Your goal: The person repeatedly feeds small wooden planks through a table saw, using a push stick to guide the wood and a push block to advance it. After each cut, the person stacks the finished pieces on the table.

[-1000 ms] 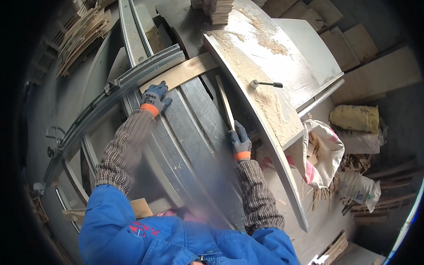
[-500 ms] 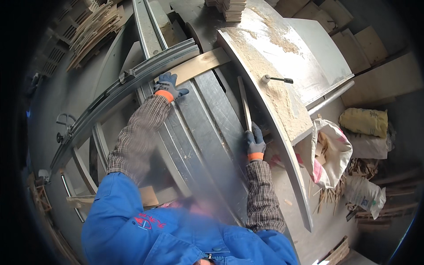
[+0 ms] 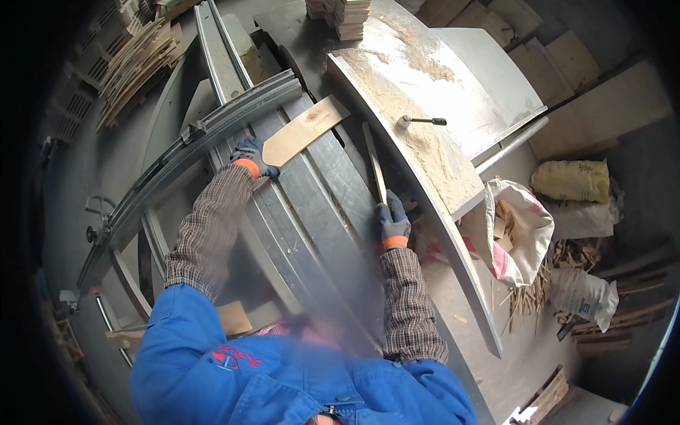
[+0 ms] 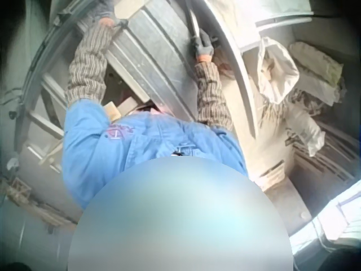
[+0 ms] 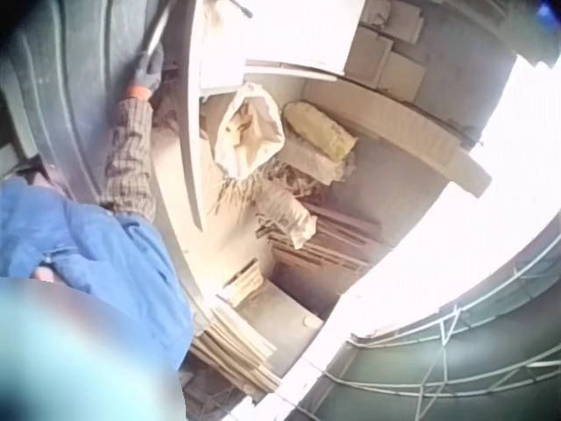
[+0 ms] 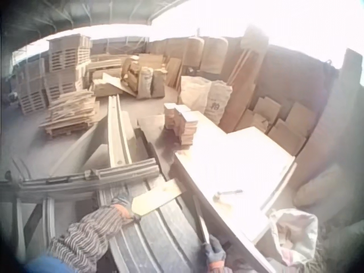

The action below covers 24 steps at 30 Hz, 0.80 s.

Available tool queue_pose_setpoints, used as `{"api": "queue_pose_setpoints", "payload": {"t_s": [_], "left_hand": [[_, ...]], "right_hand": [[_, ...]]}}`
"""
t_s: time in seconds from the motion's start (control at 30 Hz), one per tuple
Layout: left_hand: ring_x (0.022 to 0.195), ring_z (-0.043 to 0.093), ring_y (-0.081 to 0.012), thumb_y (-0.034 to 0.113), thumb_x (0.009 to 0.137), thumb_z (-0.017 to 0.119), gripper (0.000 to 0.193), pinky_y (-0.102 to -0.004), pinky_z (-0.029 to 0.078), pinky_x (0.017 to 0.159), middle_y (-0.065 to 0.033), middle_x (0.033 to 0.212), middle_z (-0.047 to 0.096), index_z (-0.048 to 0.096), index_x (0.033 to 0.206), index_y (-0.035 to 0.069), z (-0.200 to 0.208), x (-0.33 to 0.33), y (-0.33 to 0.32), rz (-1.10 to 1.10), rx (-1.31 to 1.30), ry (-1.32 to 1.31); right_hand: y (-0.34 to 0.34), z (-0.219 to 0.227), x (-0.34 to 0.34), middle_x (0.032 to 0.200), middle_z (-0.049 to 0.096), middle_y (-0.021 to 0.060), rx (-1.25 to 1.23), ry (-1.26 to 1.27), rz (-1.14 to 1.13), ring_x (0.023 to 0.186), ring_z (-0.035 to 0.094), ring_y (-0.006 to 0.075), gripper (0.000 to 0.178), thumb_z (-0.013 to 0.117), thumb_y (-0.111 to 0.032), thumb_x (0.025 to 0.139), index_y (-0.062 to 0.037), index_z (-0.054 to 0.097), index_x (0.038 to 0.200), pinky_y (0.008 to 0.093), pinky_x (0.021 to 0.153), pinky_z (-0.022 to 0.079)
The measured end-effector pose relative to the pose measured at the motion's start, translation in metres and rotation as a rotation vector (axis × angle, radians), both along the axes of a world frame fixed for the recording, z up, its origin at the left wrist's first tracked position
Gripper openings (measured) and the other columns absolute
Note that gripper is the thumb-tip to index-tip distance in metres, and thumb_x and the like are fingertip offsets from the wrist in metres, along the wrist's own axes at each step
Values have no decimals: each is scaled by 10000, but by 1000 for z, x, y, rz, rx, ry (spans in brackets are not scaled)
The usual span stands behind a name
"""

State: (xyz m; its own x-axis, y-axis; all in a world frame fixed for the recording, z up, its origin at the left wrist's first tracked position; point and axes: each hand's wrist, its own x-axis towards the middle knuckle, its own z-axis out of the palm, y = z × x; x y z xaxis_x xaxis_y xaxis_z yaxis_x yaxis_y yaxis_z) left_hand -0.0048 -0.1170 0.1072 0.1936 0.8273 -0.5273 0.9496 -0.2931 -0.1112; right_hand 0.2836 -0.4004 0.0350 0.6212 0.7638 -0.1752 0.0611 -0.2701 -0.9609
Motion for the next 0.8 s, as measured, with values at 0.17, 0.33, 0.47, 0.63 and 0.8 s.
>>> {"api": "queue_pose_setpoints", "payload": {"t_s": [0.17, 0.33, 0.47, 0.63, 0.8], "left_hand": [[1303, 515, -366, 687, 546, 818, 1178, -441, 468, 1051, -228, 1373, 517, 428, 1419, -1, -1, -14, -64, 267, -76, -96], [1098, 663, -355, 461, 817, 763, 892, -441, 527, 933, -268, 1176, 652, 359, 1450, -20, -23, -14, -82, 506, -224, -496], [1221, 599, -305, 177, 918, 632, 613, -376, 488, 1011, -160, 1364, 584, 400, 1484, 134, -18, -23, -61, -154, 148, -291], [1477, 311, -281, 85, 950, 492, 701, -433, 340, 1156, -80, 1641, 230, 255, 1556, 346, -2, 26, -33, -777, 309, 42], [1531, 185, -250, 198, 913, 600, 659, -566, 248, 1185, -42, 1652, 201, 344, 1505, 335, 16, 74, -19, -1024, 110, 207]], "right_hand": [[10, -8, 10, 1018, 691, -19, -96, 85, -11, 704, 518, 49, 427, 686, -169, 942, -131, 617, 1362, 219, 647, 460], [18, -8, 25, 1081, 696, 8, -87, 40, -3, 774, 563, 78, 448, 687, -193, 936, -127, 607, 1372, 235, 710, 480], [23, -8, 30, 1241, 685, 100, -10, -86, 82, 1061, 642, 173, 472, 677, -225, 933, -111, 588, 1382, 294, 929, 488], [25, -8, 31, 1319, 654, 131, -33, -123, 53, 1227, 611, 220, 475, 668, -229, 935, -103, 579, 1385, 320, 1039, 452], [28, -9, 31, 1302, 660, 145, 33, -278, 50, 1210, 629, 251, 475, 674, -242, 937, -103, 580, 1381, 330, 1024, 467]]}}
